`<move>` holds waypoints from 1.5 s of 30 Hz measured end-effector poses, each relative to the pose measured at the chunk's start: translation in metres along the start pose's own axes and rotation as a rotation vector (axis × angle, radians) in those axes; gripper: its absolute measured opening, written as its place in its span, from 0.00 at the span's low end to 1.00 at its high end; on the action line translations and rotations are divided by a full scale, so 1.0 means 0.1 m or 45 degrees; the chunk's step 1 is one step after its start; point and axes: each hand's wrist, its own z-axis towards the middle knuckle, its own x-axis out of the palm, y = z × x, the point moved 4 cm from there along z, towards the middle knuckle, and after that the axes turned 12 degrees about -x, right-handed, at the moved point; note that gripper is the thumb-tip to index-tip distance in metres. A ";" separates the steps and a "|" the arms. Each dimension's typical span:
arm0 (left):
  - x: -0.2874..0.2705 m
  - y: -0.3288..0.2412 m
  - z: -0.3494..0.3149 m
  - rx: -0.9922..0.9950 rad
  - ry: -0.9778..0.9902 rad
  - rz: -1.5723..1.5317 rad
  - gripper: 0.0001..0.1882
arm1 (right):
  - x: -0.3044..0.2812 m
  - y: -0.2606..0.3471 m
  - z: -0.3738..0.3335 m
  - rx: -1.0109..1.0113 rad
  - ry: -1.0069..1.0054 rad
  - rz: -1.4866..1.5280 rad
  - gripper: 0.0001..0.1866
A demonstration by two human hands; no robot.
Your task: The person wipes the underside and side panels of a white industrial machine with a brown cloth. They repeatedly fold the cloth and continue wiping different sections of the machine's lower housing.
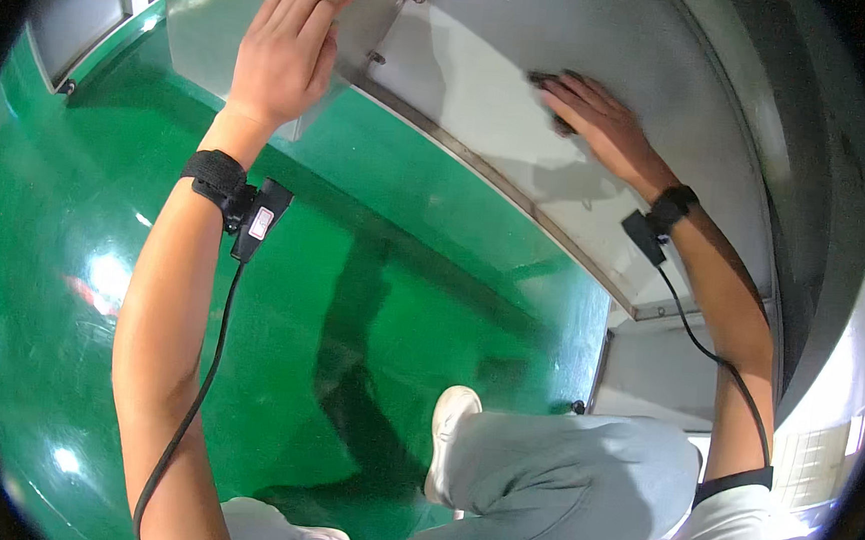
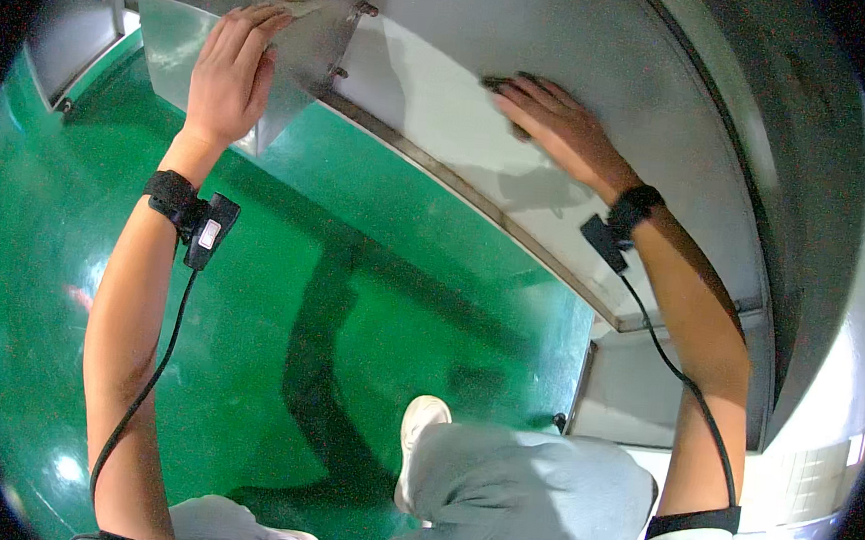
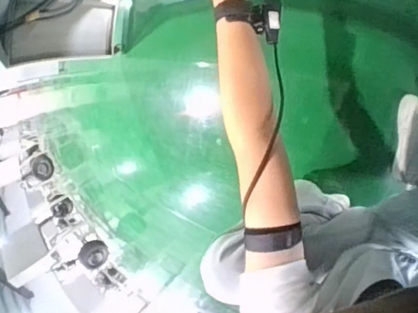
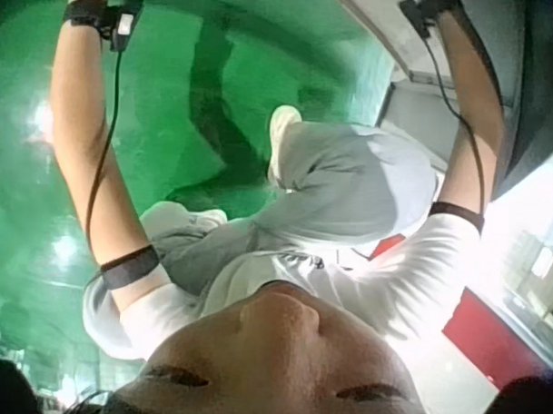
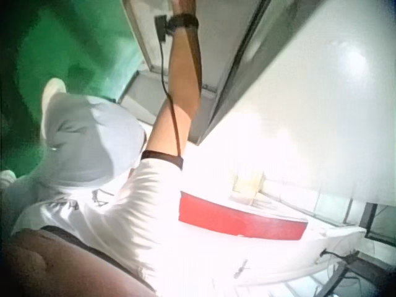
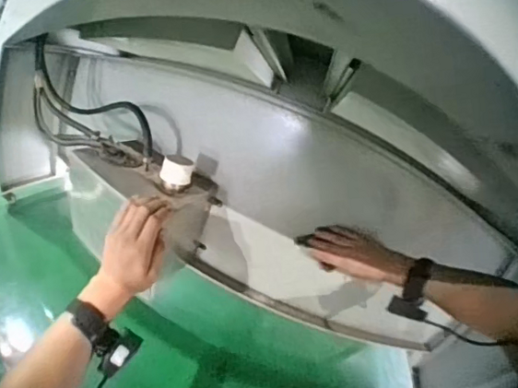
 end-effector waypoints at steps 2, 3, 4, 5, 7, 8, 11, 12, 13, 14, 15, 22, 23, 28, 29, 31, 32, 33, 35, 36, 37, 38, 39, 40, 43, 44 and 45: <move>-0.01 0.00 0.00 -0.023 0.022 0.011 0.18 | 0.13 0.12 0.35 -0.205 -0.120 -0.121 0.24; -0.02 -0.03 -0.01 -0.010 0.019 0.018 0.18 | 0.21 0.19 0.45 -0.302 -0.177 -0.179 0.23; -0.06 -0.09 0.02 0.003 0.017 0.046 0.18 | 0.32 0.26 0.51 -0.351 -0.137 -0.208 0.22; -0.08 -0.13 0.04 0.024 0.011 0.067 0.18 | 0.41 0.36 0.51 -0.389 -0.094 -0.242 0.21; -0.07 -0.13 0.05 0.024 0.022 0.090 0.19 | 0.60 0.56 0.31 -0.438 0.021 -0.235 0.17; -0.08 -0.10 0.03 0.018 0.034 0.113 0.19 | 0.77 0.62 0.09 -0.463 0.079 -0.187 0.15; -0.02 -0.10 0.03 -0.039 -0.020 0.136 0.20 | 1.28 0.71 -1.21 -0.583 0.619 -0.270 0.17; -0.02 -0.10 0.03 -0.034 -0.035 0.132 0.20 | 1.24 0.70 -1.55 -0.582 0.858 -0.214 0.19; 0.02 -0.16 0.03 -0.031 -0.052 0.089 0.21 | 1.36 0.63 -1.98 -0.704 0.808 -0.422 0.20; 0.06 -0.21 0.03 -0.031 -0.068 0.045 0.21 | 1.46 0.55 -2.40 -0.818 0.740 -0.640 0.20; 0.05 -0.17 0.02 -0.020 -0.105 0.072 0.21 | 1.36 0.51 -2.35 -0.722 0.733 -0.390 0.20; 0.13 -0.11 -0.02 0.001 -0.121 0.104 0.21 | 1.05 0.67 -0.47 -0.473 0.267 -0.275 0.23; 0.04 -0.12 0.00 0.013 -0.084 0.090 0.23 | 1.04 0.73 -0.42 -0.416 0.198 -0.220 0.24; -0.09 -0.03 -0.07 -0.038 -0.112 0.064 0.20 | 1.52 0.92 -1.72 -0.750 0.635 -1.139 0.23; -0.06 -0.07 -0.04 -0.035 -0.153 0.048 0.20 | 1.63 0.87 -1.97 -0.899 0.647 -1.551 0.24; -0.08 -0.08 -0.04 -0.024 -0.214 0.044 0.20 | 1.57 0.87 -1.78 -0.858 0.722 -1.422 0.26; -0.10 -0.04 -0.06 -0.037 -0.217 0.097 0.20 | 1.46 0.90 -1.58 -0.758 0.767 -1.173 0.28; -0.16 0.03 -0.07 -0.035 -0.200 0.136 0.20 | 1.00 0.93 -0.91 -0.563 0.711 -0.616 0.29; -0.15 0.02 -0.06 -0.051 -0.170 0.120 0.21 | 0.91 0.88 -0.68 -0.393 0.407 -0.523 0.28; -0.17 0.01 -0.07 -0.058 -0.134 0.104 0.21 | 0.92 0.92 -0.57 -0.361 0.398 -0.555 0.28; -0.19 0.00 -0.07 -0.067 -0.089 0.094 0.22 | 0.93 0.96 -0.49 -0.335 0.384 -0.579 0.27; -0.22 -0.01 -0.04 -0.076 -0.050 0.080 0.23 | 0.78 1.05 -0.57 -0.280 0.395 -0.455 0.26; -0.20 -0.01 -0.06 -0.069 -0.045 0.065 0.22 | 1.07 1.11 -0.90 -0.270 0.458 -0.317 0.26; -0.10 -0.03 -0.05 -0.054 -0.049 0.023 0.22 | 1.31 1.12 -1.40 -0.240 0.540 -0.181 0.26; -0.02 0.03 -0.06 -0.073 -0.068 0.057 0.22 | 1.30 1.03 -2.32 -0.693 0.703 -1.051 0.19; -0.04 -0.01 -0.06 -0.072 -0.081 0.067 0.21 | 1.40 0.98 -2.33 -0.930 0.662 -1.743 0.19; -0.05 -0.04 -0.05 -0.071 -0.094 0.074 0.21 | 1.51 0.84 -2.27 -0.980 0.652 -1.926 0.20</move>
